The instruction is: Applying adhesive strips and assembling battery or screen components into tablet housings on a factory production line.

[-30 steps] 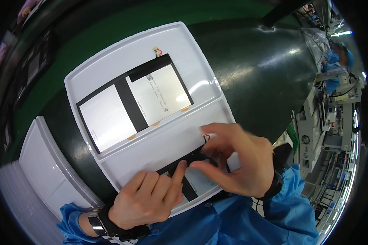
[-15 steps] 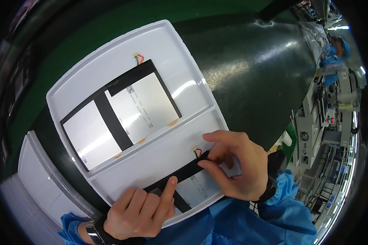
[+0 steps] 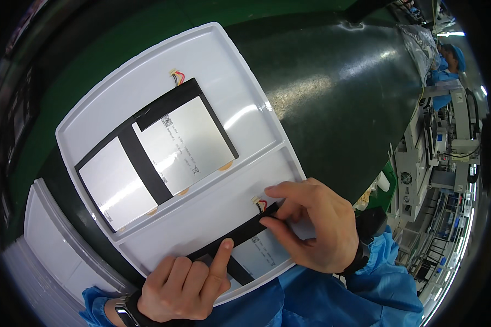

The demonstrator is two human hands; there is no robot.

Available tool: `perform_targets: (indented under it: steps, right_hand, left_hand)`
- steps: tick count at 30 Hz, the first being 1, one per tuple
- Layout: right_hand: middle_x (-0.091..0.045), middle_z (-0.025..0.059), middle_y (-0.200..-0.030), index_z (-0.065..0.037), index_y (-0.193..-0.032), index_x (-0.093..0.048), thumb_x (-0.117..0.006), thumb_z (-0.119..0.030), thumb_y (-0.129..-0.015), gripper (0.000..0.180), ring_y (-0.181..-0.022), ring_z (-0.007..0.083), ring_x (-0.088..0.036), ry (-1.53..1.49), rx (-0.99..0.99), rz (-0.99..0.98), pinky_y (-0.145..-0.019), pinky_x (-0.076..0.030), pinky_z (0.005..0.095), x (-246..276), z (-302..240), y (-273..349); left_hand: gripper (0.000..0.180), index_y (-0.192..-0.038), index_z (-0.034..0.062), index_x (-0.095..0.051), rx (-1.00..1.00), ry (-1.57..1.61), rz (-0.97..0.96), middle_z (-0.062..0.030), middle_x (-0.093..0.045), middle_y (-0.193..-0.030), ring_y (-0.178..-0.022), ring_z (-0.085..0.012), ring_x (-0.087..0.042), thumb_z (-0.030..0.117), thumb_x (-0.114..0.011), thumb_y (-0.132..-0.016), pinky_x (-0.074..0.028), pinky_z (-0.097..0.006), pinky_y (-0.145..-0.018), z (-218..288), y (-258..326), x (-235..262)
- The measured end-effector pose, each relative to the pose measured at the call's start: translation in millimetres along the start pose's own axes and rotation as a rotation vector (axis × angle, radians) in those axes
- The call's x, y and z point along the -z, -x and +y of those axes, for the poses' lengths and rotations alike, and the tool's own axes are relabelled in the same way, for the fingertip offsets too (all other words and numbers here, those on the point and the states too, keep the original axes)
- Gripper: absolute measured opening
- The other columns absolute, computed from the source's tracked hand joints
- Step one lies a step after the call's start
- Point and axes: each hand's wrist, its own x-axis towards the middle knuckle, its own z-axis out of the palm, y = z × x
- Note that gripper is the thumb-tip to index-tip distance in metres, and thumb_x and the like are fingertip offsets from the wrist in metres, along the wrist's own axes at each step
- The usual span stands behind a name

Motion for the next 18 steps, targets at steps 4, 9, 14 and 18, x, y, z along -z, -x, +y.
perform_targets:
  steps: [4, 9, 14, 18]
  right_hand:
    - [-0.061, 0.013, -0.097, 0.001, -0.121, -0.064, -0.078, 0.005, -0.072, 0.051, -0.082, 0.0295, -0.059, 0.331, 0.052, 0.043, -0.068, -0.052, 0.0377, 5.7, -7.7, -5.8]
    - [-0.055, 0.0185, -0.143, -0.016, -0.133, -0.066, -0.084, -0.016, -0.076, 0.059, -0.134, 0.0382, -0.05, 0.411, 0.219, 0.038, -0.1, -0.049, 0.0428, 31.0, 6.5, -1.4]
    - [-0.039, 0.0143, -0.162, -0.018, -0.145, -0.058, -0.068, -0.044, -0.088, 0.063, -0.15, 0.0416, -0.034, 0.5, 0.295, -0.285, -0.12, -0.033, 0.0504, 19.7, 7.5, 26.0]
    - [-0.034, 0.0188, -0.164, -0.005, -0.145, -0.053, -0.07, -0.031, -0.089, 0.064, -0.152, 0.0421, -0.029, 0.396, 0.266, -0.144, -0.12, -0.034, 0.048, 23.1, 37.5, 41.1]
  left_hand:
    - [0.048, -0.124, 0.0039, -0.075, 0.006, -0.035, 0.027, 0.0014, -0.033, -0.06, -0.052, -0.0119, -0.04, 0.01, -0.063, -0.078, -0.038, -0.027, -0.049, -1.7, 6.0, -6.2]
    - [0.05, -0.129, 0.0064, -0.073, -0.006, -0.076, 0.052, 0.0019, -0.031, -0.061, -0.053, -0.0102, -0.04, 0.01, -0.061, -0.081, -0.038, -0.025, -0.05, -4.1, 5.8, -4.8]
    - [0.046, -0.126, 0.0026, -0.073, -0.005, -0.074, 0.076, -0.0002, -0.033, -0.065, -0.055, -0.0142, -0.043, 0.011, -0.069, -0.081, -0.041, -0.027, -0.053, -1.4, 0.8, -2.2]
    - [0.056, -0.132, 0.001, -0.067, 0.042, 0.012, 0.068, -0.0039, -0.043, -0.07, -0.059, -0.0215, -0.049, 0.01, -0.074, -0.077, -0.043, -0.035, -0.054, 6.1, -4.7, -7.2]
